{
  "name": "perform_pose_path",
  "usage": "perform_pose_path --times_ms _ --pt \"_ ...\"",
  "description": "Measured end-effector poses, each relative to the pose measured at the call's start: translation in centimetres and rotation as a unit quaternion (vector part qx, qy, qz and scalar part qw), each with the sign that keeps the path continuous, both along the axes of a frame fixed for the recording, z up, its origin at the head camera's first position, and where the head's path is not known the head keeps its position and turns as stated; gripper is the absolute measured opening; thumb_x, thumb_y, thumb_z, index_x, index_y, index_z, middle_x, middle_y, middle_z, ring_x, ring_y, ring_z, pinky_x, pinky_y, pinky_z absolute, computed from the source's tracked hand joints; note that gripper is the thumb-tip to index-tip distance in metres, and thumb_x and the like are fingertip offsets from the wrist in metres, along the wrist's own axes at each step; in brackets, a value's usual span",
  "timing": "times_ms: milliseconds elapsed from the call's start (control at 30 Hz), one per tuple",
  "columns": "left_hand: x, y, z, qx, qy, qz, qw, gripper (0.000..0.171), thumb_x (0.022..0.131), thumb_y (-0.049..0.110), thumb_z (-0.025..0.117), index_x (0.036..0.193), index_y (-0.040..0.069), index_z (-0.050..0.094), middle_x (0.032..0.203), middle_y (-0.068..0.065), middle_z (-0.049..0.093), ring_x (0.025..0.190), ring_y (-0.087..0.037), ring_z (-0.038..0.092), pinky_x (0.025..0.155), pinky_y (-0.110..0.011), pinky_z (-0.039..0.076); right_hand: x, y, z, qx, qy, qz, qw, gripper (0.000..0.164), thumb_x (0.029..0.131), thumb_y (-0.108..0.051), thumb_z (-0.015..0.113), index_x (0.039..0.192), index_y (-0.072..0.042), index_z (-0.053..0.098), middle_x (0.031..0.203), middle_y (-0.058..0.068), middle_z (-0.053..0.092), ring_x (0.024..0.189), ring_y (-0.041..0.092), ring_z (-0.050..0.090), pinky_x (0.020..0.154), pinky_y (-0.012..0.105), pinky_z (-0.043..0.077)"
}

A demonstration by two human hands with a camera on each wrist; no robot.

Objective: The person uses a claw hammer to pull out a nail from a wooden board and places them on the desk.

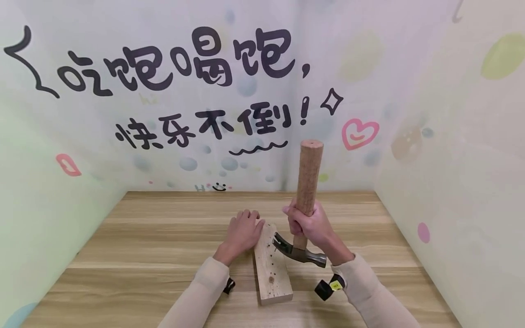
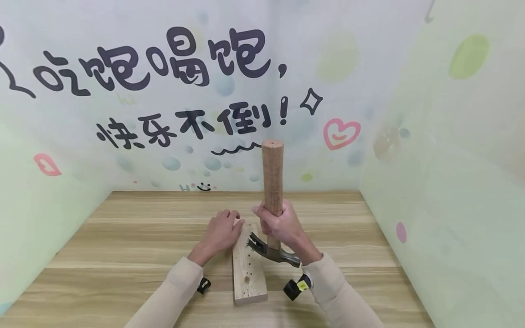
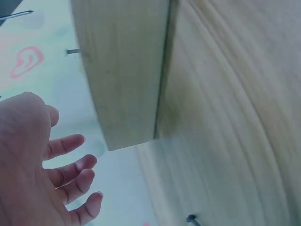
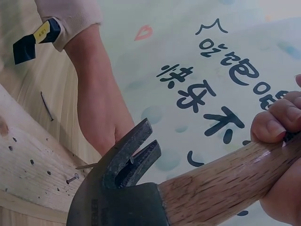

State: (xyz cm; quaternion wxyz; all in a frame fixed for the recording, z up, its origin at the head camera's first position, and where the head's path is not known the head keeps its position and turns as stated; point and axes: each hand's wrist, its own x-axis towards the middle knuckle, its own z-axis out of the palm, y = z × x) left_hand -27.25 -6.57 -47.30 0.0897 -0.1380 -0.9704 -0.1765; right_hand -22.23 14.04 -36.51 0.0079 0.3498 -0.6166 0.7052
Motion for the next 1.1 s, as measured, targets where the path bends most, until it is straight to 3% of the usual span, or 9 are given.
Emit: perform_pose_path --times_ms 100,267,500,633,900,1100 --pt "0.5 -0.3 0.6 0.013 0.007 -0.007 0.9999 0.034 0.105 0.038 0.045 0.117 0.011 0.062 0.111 -0.011 0.061 0.107 -0.03 0.056 0.089 -0.05 0.046 0.0 0.1 0.1 -0.011 0.005 0.003 1.0 0.025 0.095 0.002 0.053 0.072 -0.001 0.042 0.048 0.012 0.035 0.039 0.021 0.033 0.036 0.033 0.029" --pt "1.8 -0.8 1.8 0.074 0.006 -0.063 0.9953 0.025 0.103 0.029 0.051 0.112 0.01 0.063 0.108 -0.01 0.064 0.103 -0.028 0.06 0.084 -0.045 0.05 0.0 0.2 0.2 -0.039 0.011 0.02 0.999 0.025 0.095 0.004 0.05 0.073 -0.002 0.041 0.049 0.01 0.034 0.039 0.022 0.031 0.036 0.034 0.026" --pt "3.9 -1.1 2.7 0.131 0.024 -0.154 0.979 0.019 0.1 0.021 0.058 0.112 0.008 0.064 0.105 -0.004 0.065 0.099 -0.019 0.06 0.083 -0.036 0.051 0.1 0.4 0.3 -0.038 -0.005 0.016 0.999 0.026 0.095 0.001 0.052 0.072 -0.004 0.042 0.049 0.008 0.034 0.039 0.021 0.031 0.036 0.036 0.025" --pt "4.9 -1.0 3.0 0.152 0.03 -0.19 0.9696 0.019 0.1 0.019 0.059 0.114 0.008 0.064 0.104 -0.001 0.065 0.098 -0.017 0.06 0.085 -0.035 0.051 0.0 0.5 0.3 -0.034 0.006 0.015 0.999 0.027 0.095 0.004 0.05 0.071 -0.002 0.04 0.049 0.01 0.034 0.039 0.024 0.03 0.036 0.036 0.026" --pt "5.7 -1.0 2.8 0.171 0.019 -0.227 0.9586 0.017 0.1 0.018 0.058 0.114 0.009 0.062 0.106 0.001 0.065 0.1 -0.016 0.06 0.089 -0.036 0.051 0.1 0.4 0.3 -0.044 -0.005 0.027 0.999 0.027 0.096 0.001 0.05 0.071 -0.003 0.041 0.048 0.009 0.033 0.038 0.022 0.029 0.036 0.037 0.024" --pt "6.0 -0.6 2.3 0.2 -0.016 -0.242 0.9492 0.015 0.099 0.016 0.058 0.114 0.013 0.061 0.108 0.003 0.066 0.103 -0.014 0.061 0.092 -0.042 0.051 0.3 0.2 0.3 -0.05 -0.017 0.024 0.998 0.025 0.095 -0.002 0.052 0.072 -0.005 0.042 0.048 0.007 0.033 0.038 0.02 0.031 0.037 0.036 0.024"
